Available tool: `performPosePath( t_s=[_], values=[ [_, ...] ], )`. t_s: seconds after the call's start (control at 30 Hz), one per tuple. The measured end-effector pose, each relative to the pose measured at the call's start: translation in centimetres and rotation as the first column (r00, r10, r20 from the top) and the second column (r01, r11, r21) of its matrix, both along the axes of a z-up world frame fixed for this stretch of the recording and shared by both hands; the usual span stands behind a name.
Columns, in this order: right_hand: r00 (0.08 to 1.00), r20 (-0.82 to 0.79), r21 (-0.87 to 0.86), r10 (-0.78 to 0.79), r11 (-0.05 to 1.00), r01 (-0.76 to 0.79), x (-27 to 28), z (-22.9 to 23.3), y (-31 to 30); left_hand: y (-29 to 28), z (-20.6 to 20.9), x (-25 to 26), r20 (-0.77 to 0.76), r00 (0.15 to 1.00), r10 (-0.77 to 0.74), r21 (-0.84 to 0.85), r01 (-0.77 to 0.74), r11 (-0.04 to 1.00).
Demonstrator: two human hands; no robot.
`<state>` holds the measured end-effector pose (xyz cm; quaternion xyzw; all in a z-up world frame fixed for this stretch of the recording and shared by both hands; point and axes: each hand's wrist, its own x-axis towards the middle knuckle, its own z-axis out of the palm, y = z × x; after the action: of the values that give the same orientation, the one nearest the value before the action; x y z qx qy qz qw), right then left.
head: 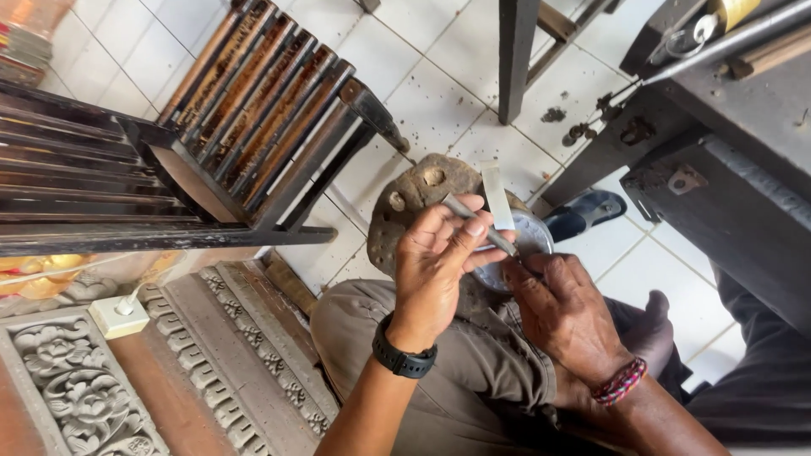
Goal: Shaping or cutting a small metal component using a hammer and a metal strip on a wooden block in a jewelry workshop.
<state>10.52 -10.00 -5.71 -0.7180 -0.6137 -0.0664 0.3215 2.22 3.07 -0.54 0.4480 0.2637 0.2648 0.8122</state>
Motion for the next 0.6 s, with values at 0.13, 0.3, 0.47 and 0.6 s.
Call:
performPosePath(
  t_s=[0.13, 0.3, 0.47, 0.6],
  values=[
    [0.999, -0.027, 0.237, -0.031, 0.971, 0.036, 0.1, 0.1, 0.9, -0.7, -1.2, 0.1, -0.159, 0.981, 0.112, 0.326, -0.055, 0.944],
    [1.000, -0.025, 0.250, -0.011, 0.968, 0.017, 0.3, 0.2, 1.0, -0.5, -1.6, -0.1, -0.105, 0.989, 0.101, 0.776, 0.017, 0.631],
    [0.999, -0.032, 0.245, -0.014, 0.969, 0.021, 0.3, 0.2, 1.0, -0.3, -1.9, -0.2, -0.106, 0.992, 0.075, 0.804, 0.041, 0.593],
    [0.999, -0.037, 0.235, -0.010, 0.972, 0.018, 0.3, 0.1, 0.8, -0.3, -1.9, -0.2, -0.084, 0.994, 0.065, 0.844, 0.036, 0.534]
  ],
)
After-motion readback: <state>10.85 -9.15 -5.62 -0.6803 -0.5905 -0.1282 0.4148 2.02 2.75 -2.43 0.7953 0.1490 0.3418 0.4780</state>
